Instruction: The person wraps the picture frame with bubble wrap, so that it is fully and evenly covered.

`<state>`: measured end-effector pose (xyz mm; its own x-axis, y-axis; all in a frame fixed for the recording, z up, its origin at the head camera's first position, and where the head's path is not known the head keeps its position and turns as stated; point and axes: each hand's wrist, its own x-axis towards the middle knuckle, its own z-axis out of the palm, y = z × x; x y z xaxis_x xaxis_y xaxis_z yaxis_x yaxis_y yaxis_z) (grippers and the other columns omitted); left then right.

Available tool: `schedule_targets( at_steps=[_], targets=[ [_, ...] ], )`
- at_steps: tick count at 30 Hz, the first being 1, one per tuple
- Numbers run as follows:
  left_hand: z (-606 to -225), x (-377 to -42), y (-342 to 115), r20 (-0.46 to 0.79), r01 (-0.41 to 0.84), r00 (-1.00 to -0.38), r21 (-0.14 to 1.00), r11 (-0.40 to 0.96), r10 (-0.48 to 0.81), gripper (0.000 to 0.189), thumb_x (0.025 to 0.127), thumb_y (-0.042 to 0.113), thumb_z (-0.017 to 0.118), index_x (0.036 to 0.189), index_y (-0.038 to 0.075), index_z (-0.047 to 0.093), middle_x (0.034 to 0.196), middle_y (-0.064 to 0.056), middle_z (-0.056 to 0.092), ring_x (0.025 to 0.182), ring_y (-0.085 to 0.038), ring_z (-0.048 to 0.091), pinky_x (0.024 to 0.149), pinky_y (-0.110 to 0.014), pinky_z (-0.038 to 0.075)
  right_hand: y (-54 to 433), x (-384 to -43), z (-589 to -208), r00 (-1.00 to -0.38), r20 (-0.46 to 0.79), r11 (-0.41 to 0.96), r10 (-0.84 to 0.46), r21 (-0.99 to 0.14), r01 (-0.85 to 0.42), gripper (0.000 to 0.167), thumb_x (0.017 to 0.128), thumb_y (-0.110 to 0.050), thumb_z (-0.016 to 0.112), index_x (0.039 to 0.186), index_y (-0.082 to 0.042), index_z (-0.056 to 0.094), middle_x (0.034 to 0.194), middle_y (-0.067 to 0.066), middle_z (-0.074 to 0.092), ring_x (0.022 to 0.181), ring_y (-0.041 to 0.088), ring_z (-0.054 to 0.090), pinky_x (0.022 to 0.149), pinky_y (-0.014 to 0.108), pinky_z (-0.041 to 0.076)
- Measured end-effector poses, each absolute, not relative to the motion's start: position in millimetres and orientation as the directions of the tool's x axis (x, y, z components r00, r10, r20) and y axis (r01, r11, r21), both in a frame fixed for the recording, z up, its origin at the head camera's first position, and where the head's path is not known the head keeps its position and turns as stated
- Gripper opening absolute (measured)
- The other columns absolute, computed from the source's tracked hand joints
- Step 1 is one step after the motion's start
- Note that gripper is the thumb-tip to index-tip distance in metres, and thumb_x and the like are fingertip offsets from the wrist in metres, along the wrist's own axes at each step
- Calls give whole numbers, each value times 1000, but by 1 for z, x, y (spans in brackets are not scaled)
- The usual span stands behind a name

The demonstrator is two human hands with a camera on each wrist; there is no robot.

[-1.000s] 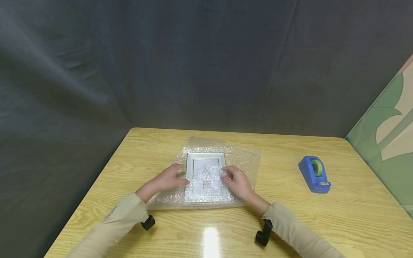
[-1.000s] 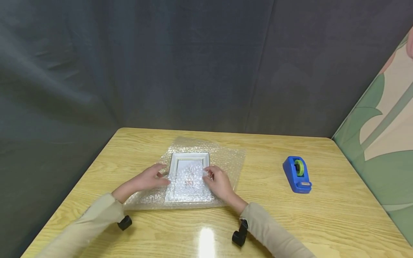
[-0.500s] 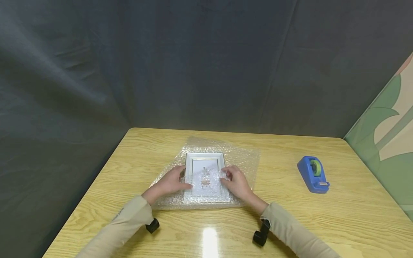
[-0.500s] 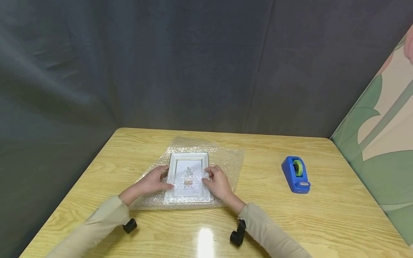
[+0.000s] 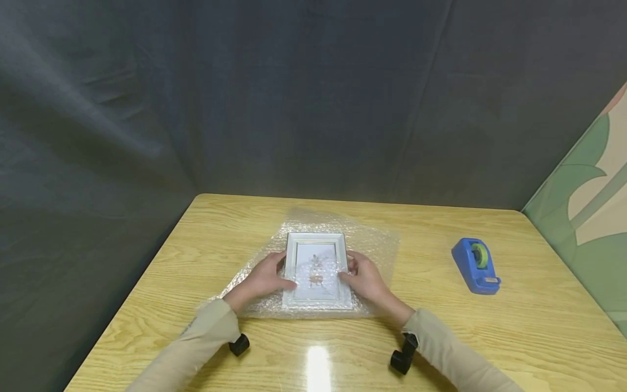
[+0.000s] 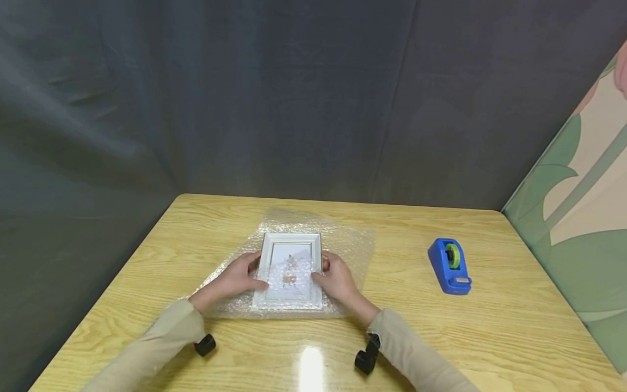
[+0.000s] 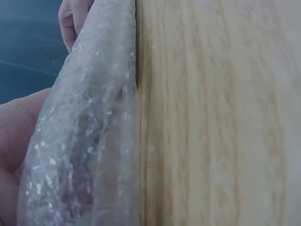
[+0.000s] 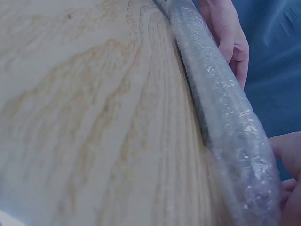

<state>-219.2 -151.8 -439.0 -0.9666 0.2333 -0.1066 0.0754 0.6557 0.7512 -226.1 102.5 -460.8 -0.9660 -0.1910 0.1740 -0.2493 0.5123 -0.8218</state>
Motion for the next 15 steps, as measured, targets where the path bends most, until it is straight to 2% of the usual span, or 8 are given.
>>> schedule_targets(
  at_steps=[4,8,12,15],
  targets=[
    [-439,-218,-146,-113,64,-967,757,650,227,97,61,25,81,141,6,29,134,-13,41,115,-31,47,96,-40,41,108,-228,-457,-970,113,528,-214,-822,-213,64,72,-3,70,128,9,42,76,5,57,65,12,49,57,22,46],
    [-438,-216,-143,-118,53,-970,754,655,214,97,61,24,81,141,8,30,134,-13,41,115,-30,47,97,-40,41,114,-237,-446,-949,88,595,-304,-760,-261,75,69,-6,74,131,9,37,76,8,58,63,14,50,56,25,47],
    [-439,-217,-144,-111,58,-971,744,665,210,97,61,26,81,141,9,30,134,-13,41,115,-30,47,98,-41,39,120,-258,-425,-923,58,664,-381,-678,-317,82,70,-16,77,135,7,32,98,20,59,76,24,57,64,32,51],
    [-441,-219,-143,-105,72,-969,744,665,222,97,61,27,81,142,10,30,132,-13,42,113,-30,48,97,-41,40,126,-279,-411,-914,62,692,-400,-633,-346,78,75,-20,73,135,7,32,122,29,48,96,37,56,78,43,51]
  ],
)
